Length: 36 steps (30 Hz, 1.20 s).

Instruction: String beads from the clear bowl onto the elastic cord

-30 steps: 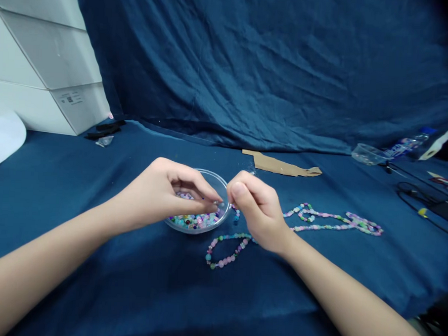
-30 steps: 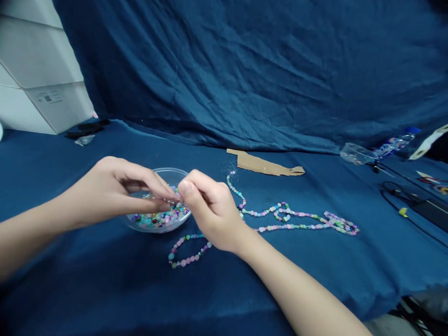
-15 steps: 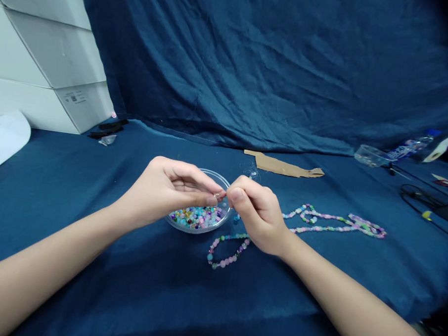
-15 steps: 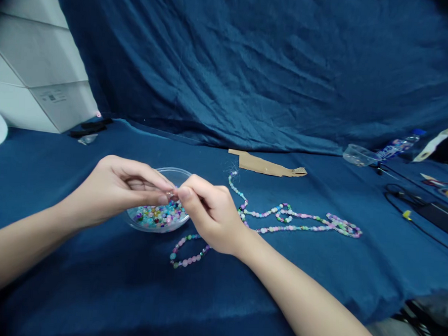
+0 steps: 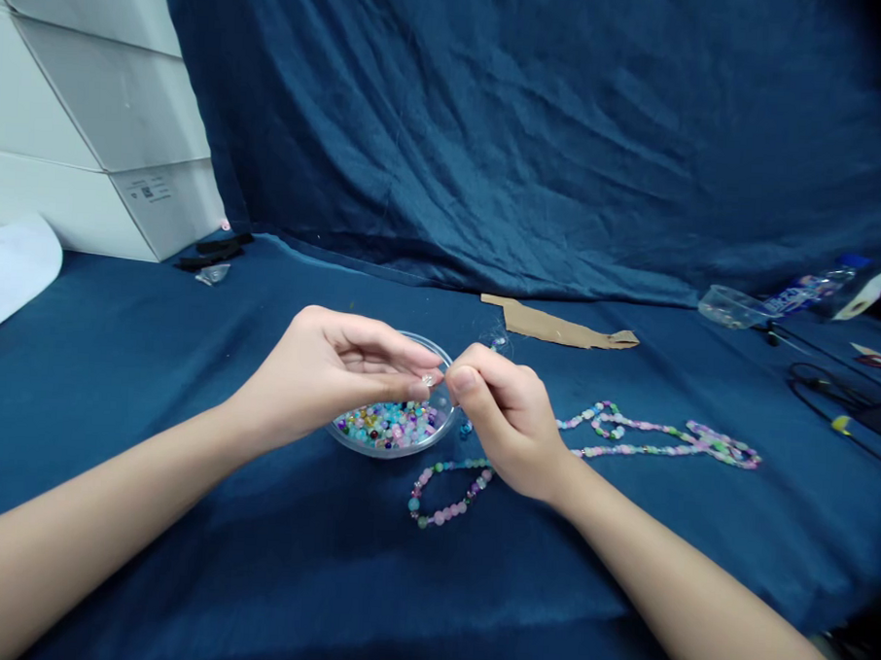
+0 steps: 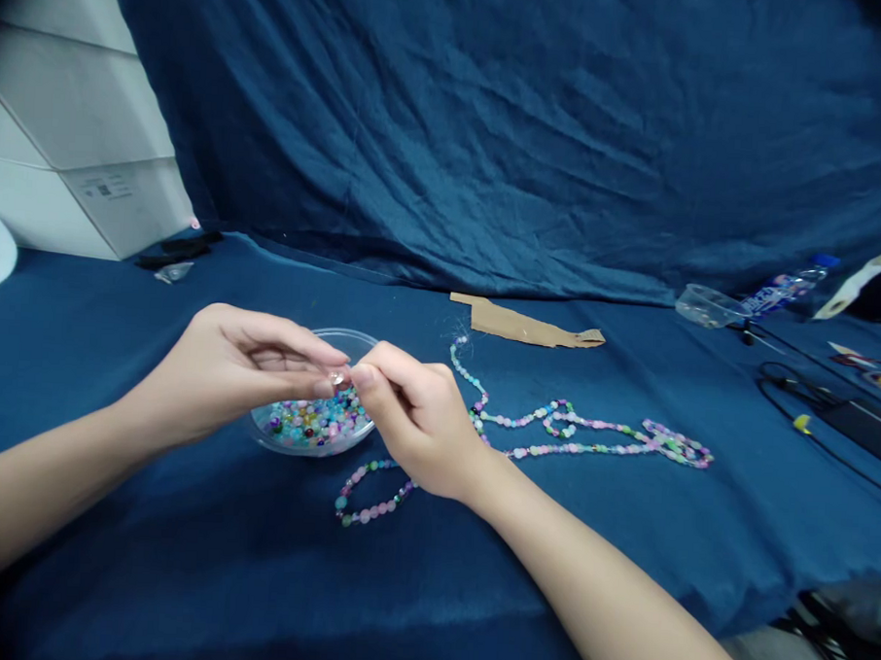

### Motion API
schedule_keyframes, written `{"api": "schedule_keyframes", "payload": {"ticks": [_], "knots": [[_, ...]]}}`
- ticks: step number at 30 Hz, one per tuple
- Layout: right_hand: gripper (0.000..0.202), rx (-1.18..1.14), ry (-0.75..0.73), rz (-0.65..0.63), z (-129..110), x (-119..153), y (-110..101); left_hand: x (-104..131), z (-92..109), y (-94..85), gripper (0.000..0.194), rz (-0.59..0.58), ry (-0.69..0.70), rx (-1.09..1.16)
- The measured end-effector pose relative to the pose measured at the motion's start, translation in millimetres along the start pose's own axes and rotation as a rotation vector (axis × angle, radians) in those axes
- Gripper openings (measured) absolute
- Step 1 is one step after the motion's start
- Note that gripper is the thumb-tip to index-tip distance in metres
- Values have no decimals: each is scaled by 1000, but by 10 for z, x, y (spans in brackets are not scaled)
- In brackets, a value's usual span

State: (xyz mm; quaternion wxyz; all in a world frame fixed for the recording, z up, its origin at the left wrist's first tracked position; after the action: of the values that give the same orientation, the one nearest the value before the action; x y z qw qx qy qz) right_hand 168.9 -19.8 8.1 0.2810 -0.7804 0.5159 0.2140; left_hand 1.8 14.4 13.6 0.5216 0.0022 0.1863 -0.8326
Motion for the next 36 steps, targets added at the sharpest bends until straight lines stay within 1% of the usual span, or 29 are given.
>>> {"api": "schedule_keyframes", "payload": {"ticks": [4, 10, 16, 21, 24, 28, 31, 33, 35, 36], "knots": [[29, 5, 8, -3, -8, -3, -1, -4, 17, -19, 16, 28, 39, -43], [27, -12, 20, -37, 6, -2, 25, -10, 103, -20, 14, 38, 145, -69], [30, -14, 54, -69, 28, -6, 41, -7, 125, -19, 13, 42, 159, -87], [36, 5, 97, -108, 58, -17, 54, 7, 172, -17, 12, 46, 232, -239], [37, 17, 132, -113, 82, -29, 52, 15, 183, -16, 12, 65, 241, -279], [33, -20, 160, -105, 78, -28, 39, 25, 152, -12, 13, 66, 197, -218], [17, -128, 186, -120, 77, -9, 44, 33, 108, -32, 18, 75, 153, -135], [10, -181, 195, -139, 82, 2, 56, 40, 103, -51, 23, 91, 155, -93], [12, -176, 158, -139, 70, -3, 55, 48, 115, -59, 25, 99, 171, -75], [16, -157, 126, -132, 58, -10, 50, 51, 124, -57, 26, 97, 176, -76]]}}
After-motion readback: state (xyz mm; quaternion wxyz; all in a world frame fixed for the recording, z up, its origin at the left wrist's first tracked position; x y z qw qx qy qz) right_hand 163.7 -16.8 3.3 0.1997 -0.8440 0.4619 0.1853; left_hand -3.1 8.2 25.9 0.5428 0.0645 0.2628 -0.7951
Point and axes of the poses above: each hand's wrist, its own x-axis away from the middle knuckle, its own y-axis out of the palm, z = x × y, the point moved 6 cm from there along -x, towards the middle knuckle, and after that the axes turned 15 degrees about -x, right-handed, at the moved point
